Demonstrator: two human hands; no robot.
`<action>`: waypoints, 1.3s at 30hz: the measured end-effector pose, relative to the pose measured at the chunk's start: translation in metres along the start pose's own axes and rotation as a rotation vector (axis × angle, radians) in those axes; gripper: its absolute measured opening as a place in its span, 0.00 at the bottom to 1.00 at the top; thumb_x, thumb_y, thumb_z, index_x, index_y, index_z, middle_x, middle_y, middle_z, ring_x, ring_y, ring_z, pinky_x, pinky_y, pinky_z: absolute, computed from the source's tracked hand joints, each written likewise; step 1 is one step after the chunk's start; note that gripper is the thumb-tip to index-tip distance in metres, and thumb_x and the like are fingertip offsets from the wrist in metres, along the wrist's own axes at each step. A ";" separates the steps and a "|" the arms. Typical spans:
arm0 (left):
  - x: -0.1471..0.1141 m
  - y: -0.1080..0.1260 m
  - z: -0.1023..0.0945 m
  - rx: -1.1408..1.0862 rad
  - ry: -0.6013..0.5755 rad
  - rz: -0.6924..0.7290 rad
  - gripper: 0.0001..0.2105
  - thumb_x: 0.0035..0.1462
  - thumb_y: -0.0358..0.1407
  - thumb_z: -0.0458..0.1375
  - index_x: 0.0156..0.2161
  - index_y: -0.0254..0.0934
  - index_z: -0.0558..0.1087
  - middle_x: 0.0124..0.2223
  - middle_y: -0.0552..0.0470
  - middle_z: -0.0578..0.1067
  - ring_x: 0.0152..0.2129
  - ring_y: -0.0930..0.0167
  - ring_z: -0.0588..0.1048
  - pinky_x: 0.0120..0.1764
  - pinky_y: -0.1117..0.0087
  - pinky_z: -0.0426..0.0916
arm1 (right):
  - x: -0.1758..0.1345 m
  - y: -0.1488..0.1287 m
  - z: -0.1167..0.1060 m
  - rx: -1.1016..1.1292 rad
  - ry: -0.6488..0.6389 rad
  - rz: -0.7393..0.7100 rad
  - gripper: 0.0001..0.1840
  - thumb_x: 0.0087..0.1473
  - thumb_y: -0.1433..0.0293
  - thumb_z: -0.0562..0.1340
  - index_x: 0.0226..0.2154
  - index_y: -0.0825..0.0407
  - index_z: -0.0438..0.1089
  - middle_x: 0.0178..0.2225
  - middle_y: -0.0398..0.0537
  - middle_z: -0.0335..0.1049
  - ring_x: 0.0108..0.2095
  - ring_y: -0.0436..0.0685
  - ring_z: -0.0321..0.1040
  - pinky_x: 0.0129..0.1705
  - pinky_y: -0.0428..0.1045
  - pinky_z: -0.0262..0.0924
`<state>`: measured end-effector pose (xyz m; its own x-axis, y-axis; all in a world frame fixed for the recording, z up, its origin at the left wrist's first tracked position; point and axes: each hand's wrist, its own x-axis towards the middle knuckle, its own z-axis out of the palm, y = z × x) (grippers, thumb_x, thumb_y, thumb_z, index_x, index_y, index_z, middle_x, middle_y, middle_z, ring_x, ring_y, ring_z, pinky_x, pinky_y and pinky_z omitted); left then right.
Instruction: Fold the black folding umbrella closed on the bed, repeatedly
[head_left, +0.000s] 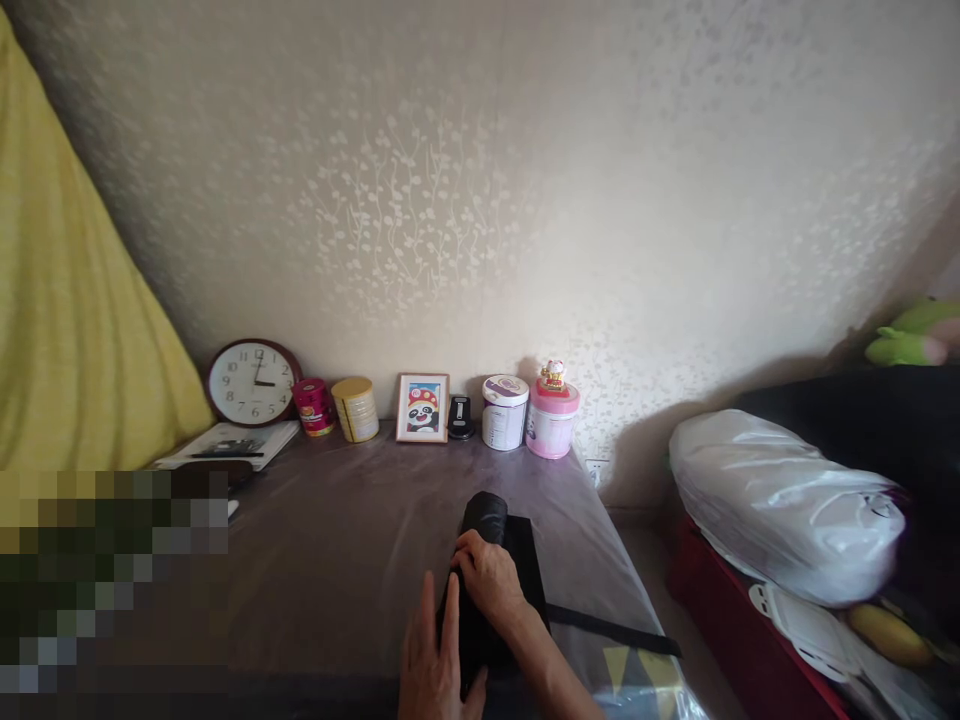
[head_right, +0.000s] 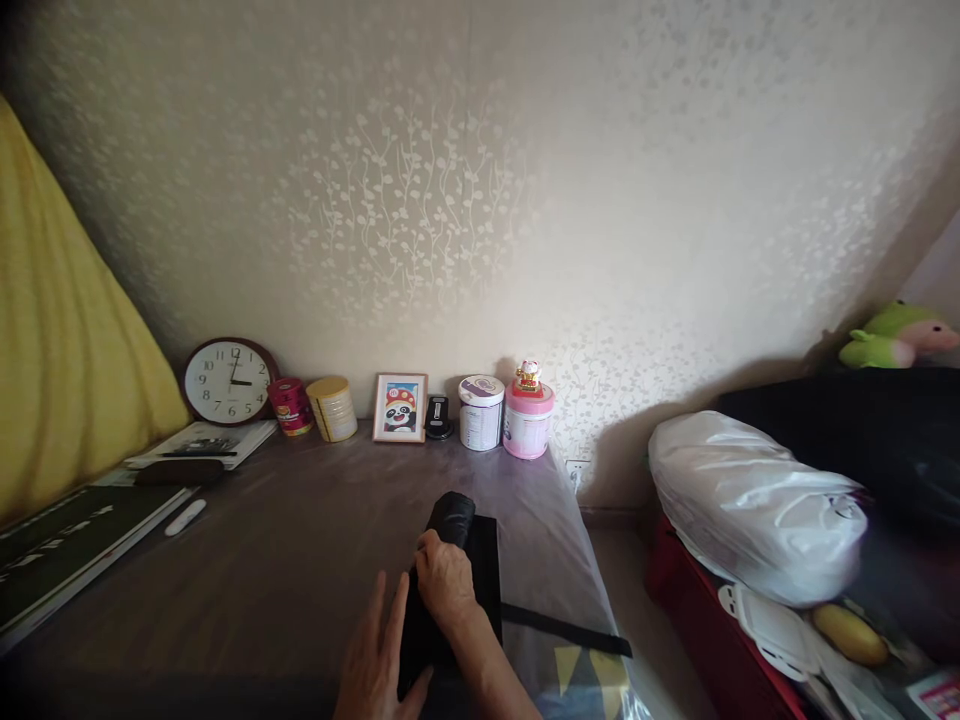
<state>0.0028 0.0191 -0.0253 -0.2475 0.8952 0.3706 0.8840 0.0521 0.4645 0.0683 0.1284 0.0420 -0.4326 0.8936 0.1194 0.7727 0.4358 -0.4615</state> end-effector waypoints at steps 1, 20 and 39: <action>0.001 0.001 0.000 0.051 0.031 0.029 0.40 0.45 0.29 0.53 0.62 0.40 0.39 0.66 0.42 0.42 0.59 0.55 0.53 0.53 0.52 0.58 | 0.001 0.000 0.000 0.005 -0.014 0.004 0.13 0.55 0.72 0.50 0.38 0.49 0.67 0.31 0.44 0.75 0.33 0.51 0.72 0.33 0.43 0.57; 0.001 -0.004 0.024 -0.252 -0.257 -0.102 0.33 0.46 0.27 0.48 0.60 0.27 0.49 0.64 0.40 0.50 0.60 0.63 0.50 0.59 0.61 0.50 | -0.004 0.023 0.001 0.157 0.090 -0.320 0.14 0.58 0.71 0.51 0.36 0.46 0.73 0.47 0.43 0.70 0.56 0.53 0.54 0.60 0.57 0.36; 0.007 0.003 0.007 -0.231 -0.368 -0.133 0.39 0.40 0.22 0.47 0.61 0.25 0.42 0.65 0.40 0.46 0.61 0.65 0.49 0.60 0.64 0.49 | 0.076 0.059 0.004 0.212 0.191 -0.038 0.15 0.57 0.70 0.51 0.43 0.53 0.70 0.46 0.50 0.70 0.48 0.52 0.64 0.53 0.48 0.51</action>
<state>0.0064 0.0287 -0.0272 -0.1584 0.9874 0.0040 0.7322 0.1147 0.6714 0.0792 0.2219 0.0206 -0.3486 0.8898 0.2944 0.6343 0.4553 -0.6248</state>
